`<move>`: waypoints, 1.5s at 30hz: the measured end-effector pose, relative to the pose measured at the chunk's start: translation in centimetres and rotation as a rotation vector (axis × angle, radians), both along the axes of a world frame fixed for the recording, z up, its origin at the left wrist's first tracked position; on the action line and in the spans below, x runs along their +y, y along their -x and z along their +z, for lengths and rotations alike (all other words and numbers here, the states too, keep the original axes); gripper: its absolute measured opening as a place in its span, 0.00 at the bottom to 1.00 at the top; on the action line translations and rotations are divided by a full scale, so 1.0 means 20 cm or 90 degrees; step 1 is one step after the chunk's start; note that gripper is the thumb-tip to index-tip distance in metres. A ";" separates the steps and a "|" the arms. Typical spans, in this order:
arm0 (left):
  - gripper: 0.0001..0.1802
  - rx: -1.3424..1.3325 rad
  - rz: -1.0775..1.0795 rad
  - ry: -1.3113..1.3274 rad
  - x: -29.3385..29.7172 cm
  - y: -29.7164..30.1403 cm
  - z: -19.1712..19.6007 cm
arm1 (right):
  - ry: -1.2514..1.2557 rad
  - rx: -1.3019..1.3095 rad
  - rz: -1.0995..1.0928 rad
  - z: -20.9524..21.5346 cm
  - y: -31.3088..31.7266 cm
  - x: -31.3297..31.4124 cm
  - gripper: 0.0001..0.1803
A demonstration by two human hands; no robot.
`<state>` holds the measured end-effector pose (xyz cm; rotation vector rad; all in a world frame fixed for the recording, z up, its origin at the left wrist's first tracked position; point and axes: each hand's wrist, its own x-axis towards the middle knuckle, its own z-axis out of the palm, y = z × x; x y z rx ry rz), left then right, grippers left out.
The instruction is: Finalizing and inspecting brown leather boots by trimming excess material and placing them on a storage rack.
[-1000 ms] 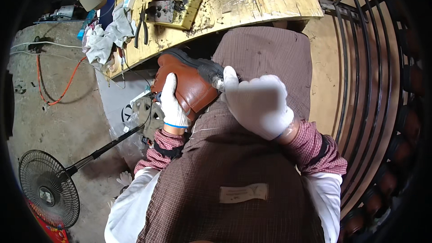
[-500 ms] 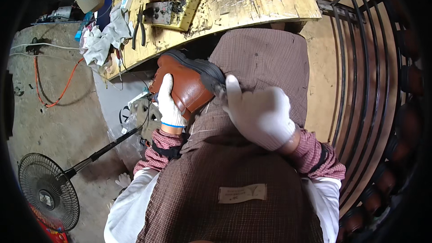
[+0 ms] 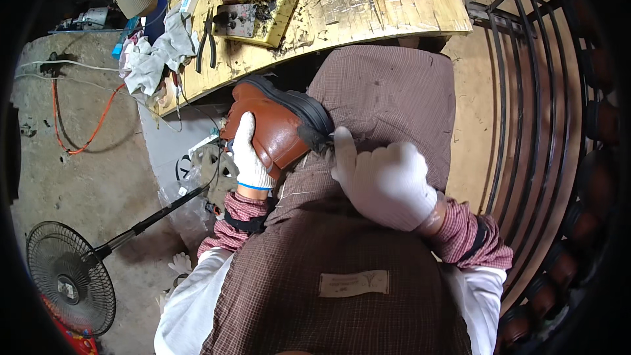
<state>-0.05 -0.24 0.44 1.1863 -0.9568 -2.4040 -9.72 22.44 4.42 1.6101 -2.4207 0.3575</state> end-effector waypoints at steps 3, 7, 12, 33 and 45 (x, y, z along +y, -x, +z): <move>0.31 0.031 -0.023 -0.027 0.05 0.01 0.05 | -0.004 -0.045 -0.011 0.01 0.04 -0.04 0.25; 0.31 0.026 0.000 0.005 0.04 0.01 0.04 | 0.027 0.048 -0.008 -0.07 0.03 -0.05 0.27; 0.31 0.045 -0.011 -0.055 0.04 0.00 0.03 | 0.018 0.004 -0.005 -0.05 0.05 -0.07 0.26; 0.30 0.045 -0.020 -0.047 0.03 0.02 0.02 | 0.036 -0.032 -0.032 -0.08 0.05 -0.13 0.24; 0.32 0.005 0.011 -0.025 -0.06 0.00 -0.06 | 0.047 -0.082 0.001 -0.08 0.02 -0.10 0.27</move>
